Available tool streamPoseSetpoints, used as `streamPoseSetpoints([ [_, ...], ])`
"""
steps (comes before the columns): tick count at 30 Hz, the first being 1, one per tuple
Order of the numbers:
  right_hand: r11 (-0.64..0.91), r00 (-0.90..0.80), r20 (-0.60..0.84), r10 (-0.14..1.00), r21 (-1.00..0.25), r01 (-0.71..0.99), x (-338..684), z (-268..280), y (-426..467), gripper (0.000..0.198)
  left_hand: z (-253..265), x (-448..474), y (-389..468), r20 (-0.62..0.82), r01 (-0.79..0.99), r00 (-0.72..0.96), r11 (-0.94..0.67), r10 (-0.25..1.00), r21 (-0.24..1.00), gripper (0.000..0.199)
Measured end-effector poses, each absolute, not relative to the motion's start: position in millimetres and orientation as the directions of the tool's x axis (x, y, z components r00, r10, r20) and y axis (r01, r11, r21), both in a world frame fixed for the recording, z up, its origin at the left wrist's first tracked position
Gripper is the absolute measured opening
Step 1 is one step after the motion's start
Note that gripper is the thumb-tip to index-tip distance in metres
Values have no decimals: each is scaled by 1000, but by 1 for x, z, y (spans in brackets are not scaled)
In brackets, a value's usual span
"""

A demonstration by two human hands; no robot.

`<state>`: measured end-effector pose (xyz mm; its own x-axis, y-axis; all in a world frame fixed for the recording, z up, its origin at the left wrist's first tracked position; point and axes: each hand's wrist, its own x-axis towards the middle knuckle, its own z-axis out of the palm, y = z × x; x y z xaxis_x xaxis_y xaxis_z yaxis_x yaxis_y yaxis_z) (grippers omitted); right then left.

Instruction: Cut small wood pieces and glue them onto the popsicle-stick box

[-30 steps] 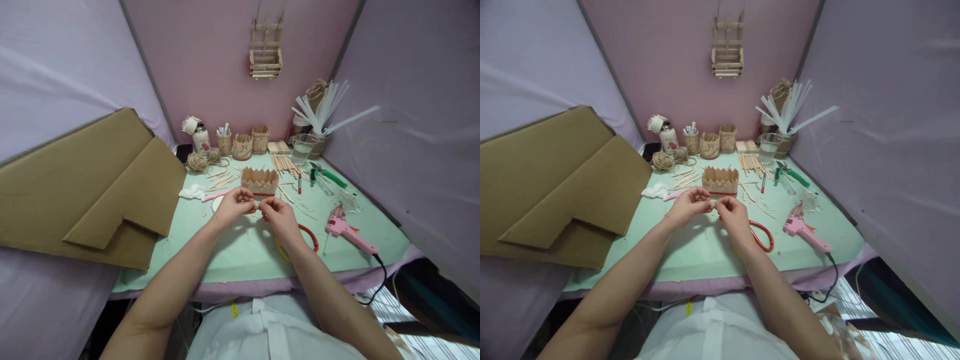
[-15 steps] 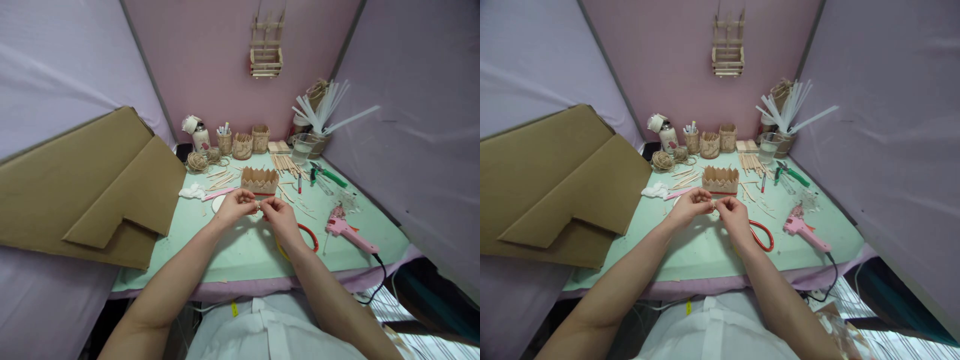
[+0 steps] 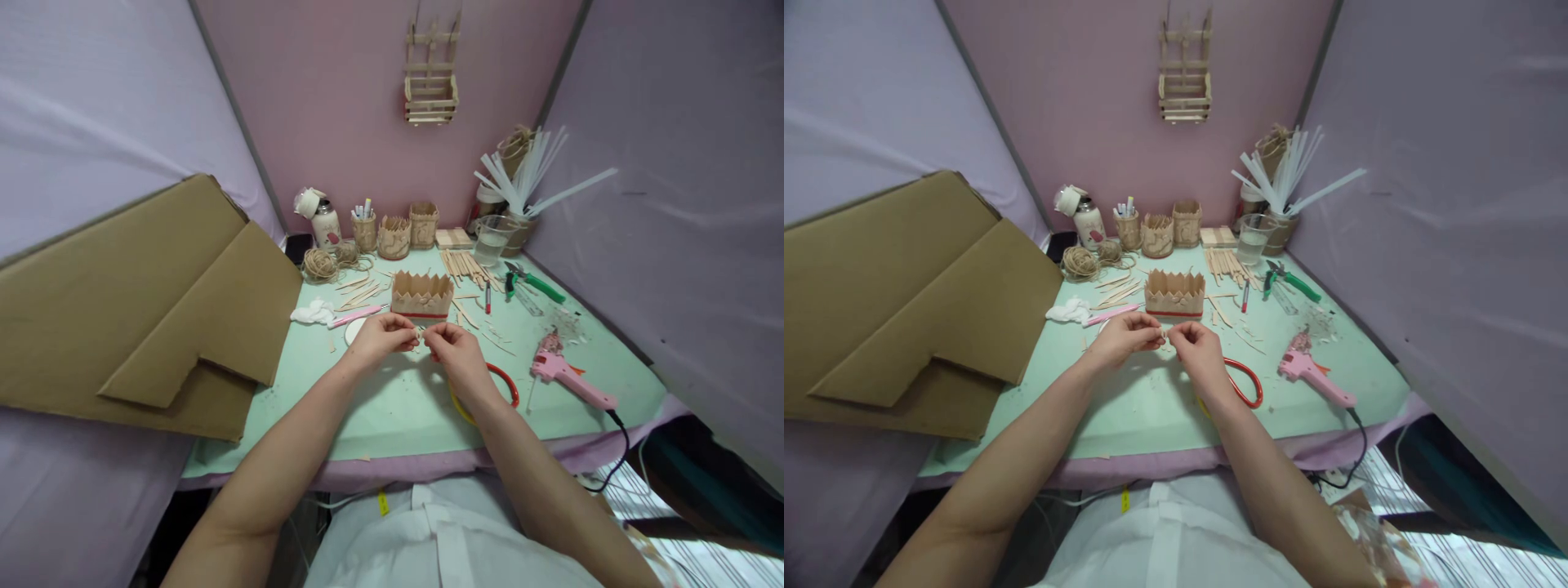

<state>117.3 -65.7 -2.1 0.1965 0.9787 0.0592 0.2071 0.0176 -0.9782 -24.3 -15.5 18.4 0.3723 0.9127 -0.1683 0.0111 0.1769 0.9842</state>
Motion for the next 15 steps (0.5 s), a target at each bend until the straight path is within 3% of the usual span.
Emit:
streamPoseSetpoints([
  [3,27,69,57,996,-924,382,122,5,-75,16,19,-29,-12,-89,52,321,77,943,996,12],
  [7,98,-86,56,995,-776,623,124,9,-89,12,18,-33,-9,-111,96,353,82,929,992,15],
  [15,153,-136,71,988,-511,846,125,15,-94,22,9,-33,-6,-164,18,408,172,898,985,23],
])
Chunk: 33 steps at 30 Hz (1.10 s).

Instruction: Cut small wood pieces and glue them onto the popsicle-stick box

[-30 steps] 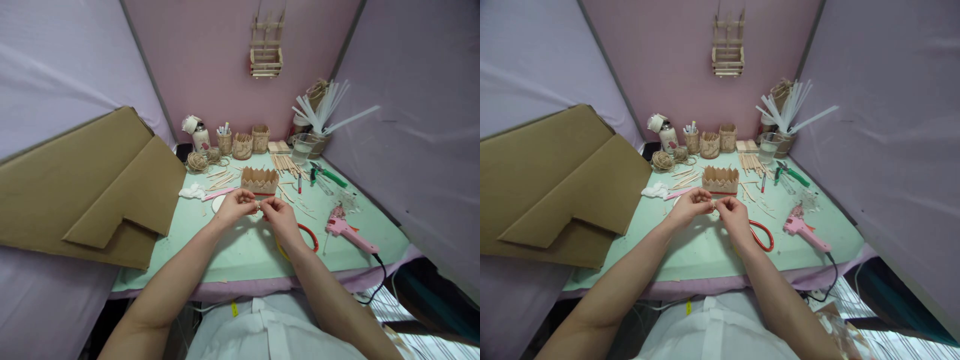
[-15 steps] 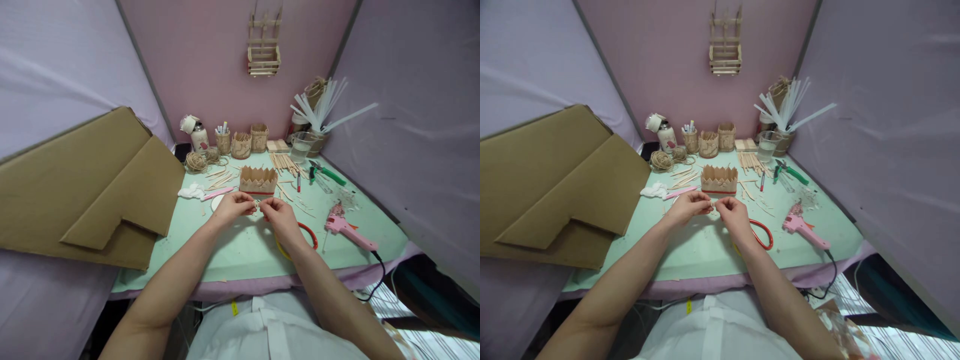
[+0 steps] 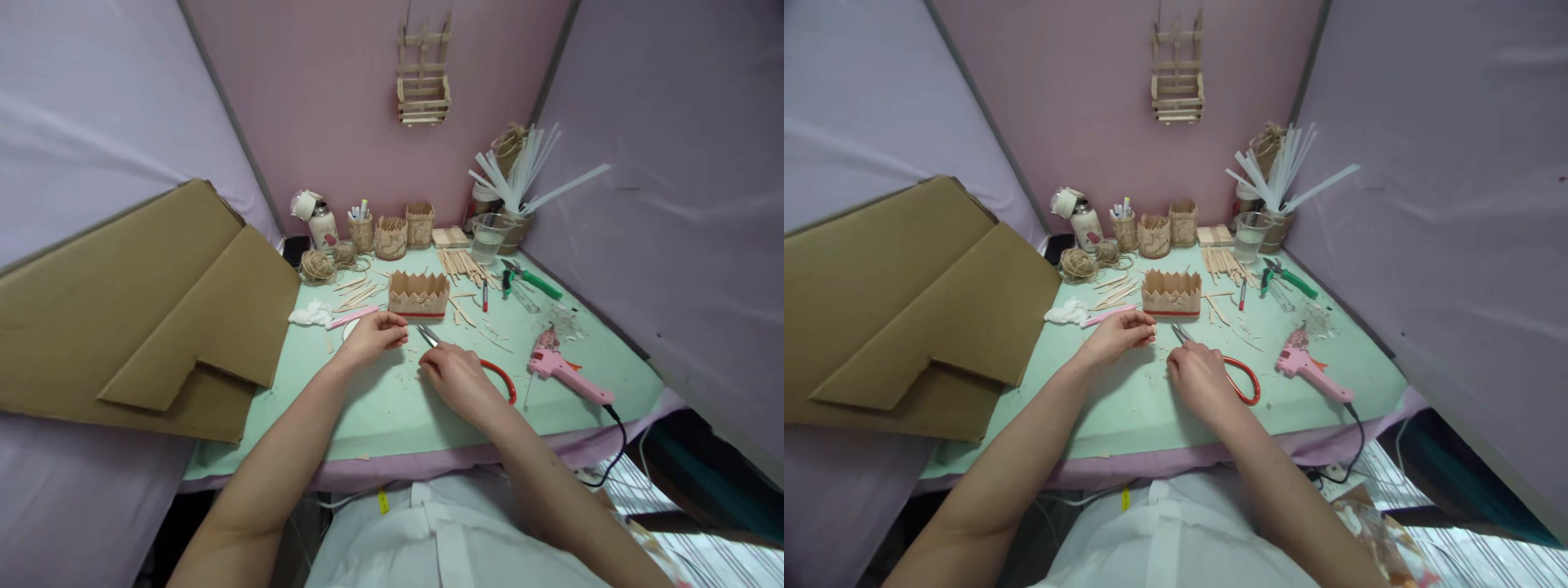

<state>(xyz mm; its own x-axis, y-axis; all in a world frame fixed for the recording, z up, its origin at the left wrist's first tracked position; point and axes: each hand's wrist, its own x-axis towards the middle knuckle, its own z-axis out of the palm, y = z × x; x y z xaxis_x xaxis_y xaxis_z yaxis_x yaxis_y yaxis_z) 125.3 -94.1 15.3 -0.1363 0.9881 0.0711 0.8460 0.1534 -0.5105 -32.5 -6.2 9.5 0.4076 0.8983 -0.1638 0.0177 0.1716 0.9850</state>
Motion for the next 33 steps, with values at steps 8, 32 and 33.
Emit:
streamPoseSetpoints([
  [8,-51,179,230,957,-472,880,231,35,-129,30,15,-32,-7,-200,24,420,209,885,978,27],
  [32,-271,411,106,905,-602,751,284,7,-132,40,24,-33,-11,-260,-20,508,313,821,949,27],
  [33,-229,412,97,906,-705,671,274,10,-133,40,24,-33,-11,-262,-25,501,316,825,948,26],
])
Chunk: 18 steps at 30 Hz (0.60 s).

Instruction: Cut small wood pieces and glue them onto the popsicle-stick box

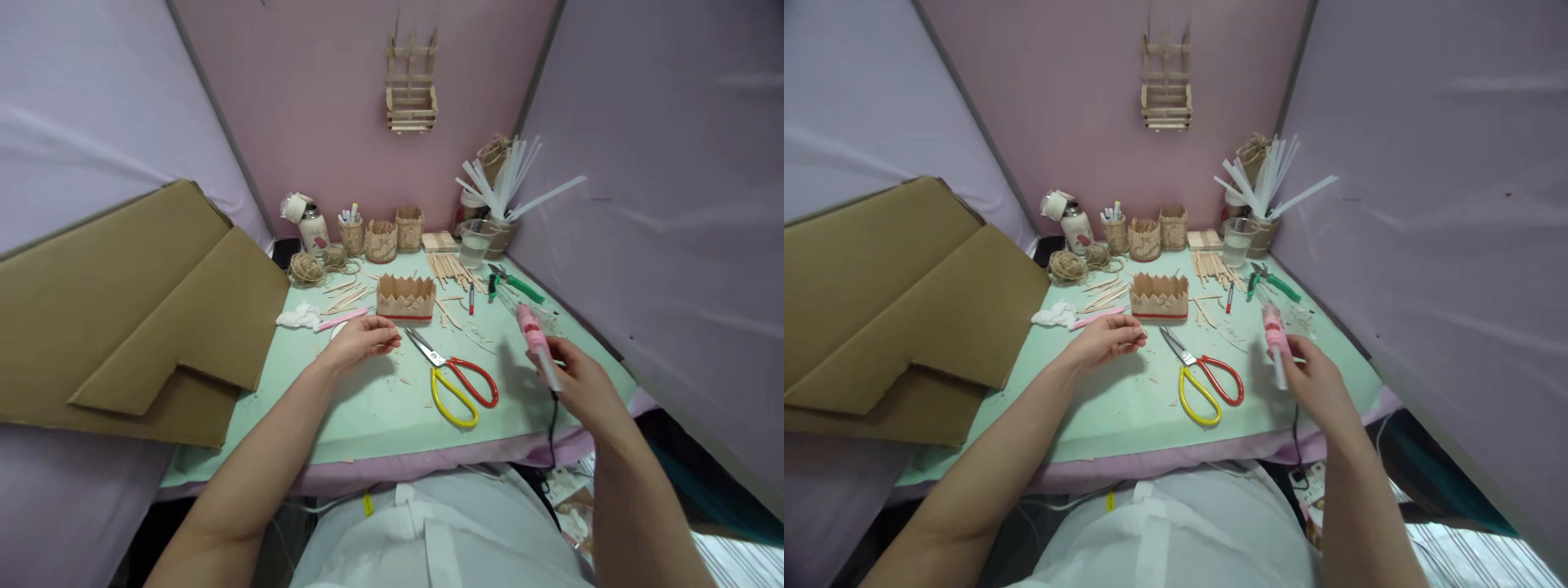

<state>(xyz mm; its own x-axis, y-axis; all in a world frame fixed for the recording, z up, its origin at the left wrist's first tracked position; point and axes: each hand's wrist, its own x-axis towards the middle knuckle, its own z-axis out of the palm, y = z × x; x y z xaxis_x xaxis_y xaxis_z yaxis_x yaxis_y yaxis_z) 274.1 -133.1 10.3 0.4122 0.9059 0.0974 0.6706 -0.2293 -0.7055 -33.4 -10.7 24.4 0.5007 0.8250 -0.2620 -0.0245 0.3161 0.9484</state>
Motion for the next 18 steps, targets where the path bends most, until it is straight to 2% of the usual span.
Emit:
streamPoseSetpoints([
  [3,-82,341,53,939,-926,369,238,13,-136,47,25,-34,-11,-272,-41,490,334,828,942,26],
  [6,-35,239,3,971,-987,155,206,6,-138,47,25,-33,-12,-282,-61,502,359,817,931,27],
  [14,-11,139,0,990,-997,77,184,-14,-137,45,27,-31,-15,-298,-102,523,406,799,908,29],
  [18,13,122,24,992,-996,93,184,-13,-137,48,28,-31,-15,-293,-80,529,391,796,917,27],
])
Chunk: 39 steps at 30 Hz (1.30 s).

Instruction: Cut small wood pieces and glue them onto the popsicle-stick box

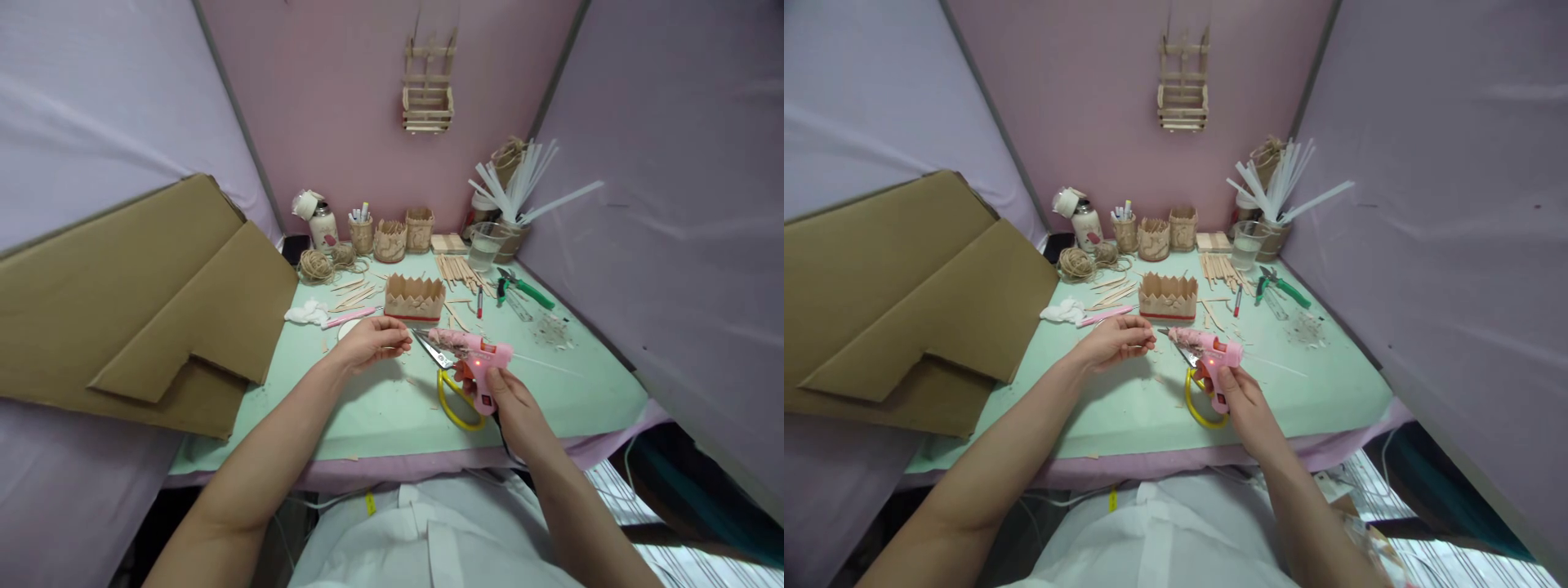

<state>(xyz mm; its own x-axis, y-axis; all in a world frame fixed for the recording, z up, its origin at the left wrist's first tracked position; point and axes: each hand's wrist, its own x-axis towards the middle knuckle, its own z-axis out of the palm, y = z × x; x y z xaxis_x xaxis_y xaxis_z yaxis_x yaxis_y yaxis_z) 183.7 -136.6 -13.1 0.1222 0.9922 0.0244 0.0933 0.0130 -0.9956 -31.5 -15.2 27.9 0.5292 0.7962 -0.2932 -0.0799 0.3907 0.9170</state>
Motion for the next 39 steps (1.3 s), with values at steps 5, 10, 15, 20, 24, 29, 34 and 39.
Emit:
streamPoseSetpoints([
  [5,6,108,21,994,-991,132,179,-7,-137,49,27,-32,-15,-299,-56,541,389,786,920,28],
  [10,16,95,30,995,-990,137,179,-6,-137,48,25,-32,-15,-311,-44,553,400,773,916,29],
  [15,22,92,37,995,-987,159,179,-6,-138,48,27,-32,-15,-318,-39,551,405,771,914,31],
  [20,24,107,44,993,-983,181,179,-5,-138,48,29,-31,-16,-320,-35,551,404,771,914,32],
  [24,21,99,37,994,-987,158,179,-6,-138,46,28,-31,-16,-324,-31,548,406,771,913,33],
  [29,29,90,42,995,-989,145,179,-6,-138,45,28,-31,-15,-322,-22,553,400,768,916,32],
  [34,8,110,25,994,-988,155,179,-5,-139,46,28,-31,-15,-324,-13,557,399,764,917,31],
  [39,-7,121,15,993,-983,184,179,-6,-139,48,27,-32,-14,-314,-11,564,388,764,922,28],
])
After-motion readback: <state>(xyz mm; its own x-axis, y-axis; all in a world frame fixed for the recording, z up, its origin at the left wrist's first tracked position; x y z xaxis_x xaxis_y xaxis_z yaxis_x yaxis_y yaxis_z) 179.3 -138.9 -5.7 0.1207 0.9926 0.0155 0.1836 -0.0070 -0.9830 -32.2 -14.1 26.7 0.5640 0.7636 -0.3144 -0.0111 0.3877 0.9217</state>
